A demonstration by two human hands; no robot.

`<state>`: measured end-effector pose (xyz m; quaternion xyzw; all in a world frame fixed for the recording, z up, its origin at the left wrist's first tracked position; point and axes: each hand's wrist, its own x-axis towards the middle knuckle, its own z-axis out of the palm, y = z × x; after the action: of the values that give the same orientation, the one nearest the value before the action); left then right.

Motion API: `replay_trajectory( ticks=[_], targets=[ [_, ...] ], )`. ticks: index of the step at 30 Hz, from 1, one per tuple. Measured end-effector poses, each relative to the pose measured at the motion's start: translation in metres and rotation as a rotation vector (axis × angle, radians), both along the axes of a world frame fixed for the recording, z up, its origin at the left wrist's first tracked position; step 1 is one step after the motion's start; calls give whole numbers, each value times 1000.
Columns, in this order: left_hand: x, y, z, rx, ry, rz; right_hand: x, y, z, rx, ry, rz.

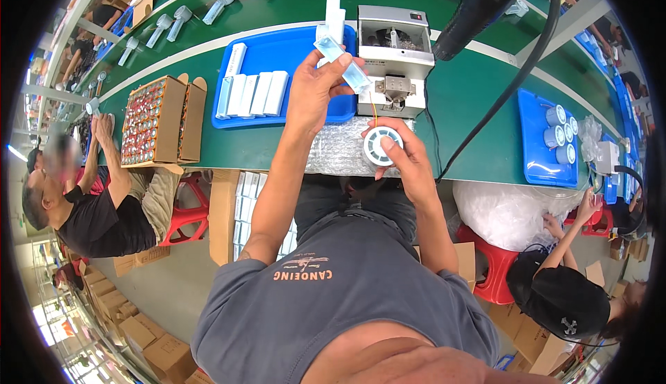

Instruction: The worker is assembling small handheld electronic fans and placing them into a storage box on a factory production line.

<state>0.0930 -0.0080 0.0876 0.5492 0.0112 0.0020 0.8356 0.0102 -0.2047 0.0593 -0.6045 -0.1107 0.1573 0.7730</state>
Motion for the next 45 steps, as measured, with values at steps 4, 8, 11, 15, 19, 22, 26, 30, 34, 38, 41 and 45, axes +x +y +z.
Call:
replay_trajectory(
  ticks=[4,8,11,15,19,22,26,30,34,38,41,45],
  targets=[
    [-2,-2,-2,58,-23,34,1,0,3,-7,-12,-8],
    [-6,-3,-2,52,-43,48,2,1,8,-20,-9,34],
    [-8,-4,-3,43,-55,62,1,2,9,-53,-21,43],
    [-14,-5,-1,49,-66,43,2,-1,8,-18,-26,44],
    [-27,-16,16,58,-182,-45,6,-5,4,-97,-216,-70],
    [-40,-25,26,63,-264,-76,8,-8,4,-53,-203,-151],
    [-54,-35,33,48,-313,-72,9,-14,16,33,-313,-185],
    [-59,-35,34,199,-382,-155,9,-20,20,86,-340,-196],
    [-63,-38,37,230,-435,-137,10,-23,18,125,-378,-208],
    [-64,-40,38,213,-452,-112,10,-25,20,117,-414,-189],
    [-64,-40,38,195,-478,-127,8,-26,22,121,-398,-193],
    [-64,-39,38,261,-490,-130,8,-26,20,172,-371,-169]
  ],
)
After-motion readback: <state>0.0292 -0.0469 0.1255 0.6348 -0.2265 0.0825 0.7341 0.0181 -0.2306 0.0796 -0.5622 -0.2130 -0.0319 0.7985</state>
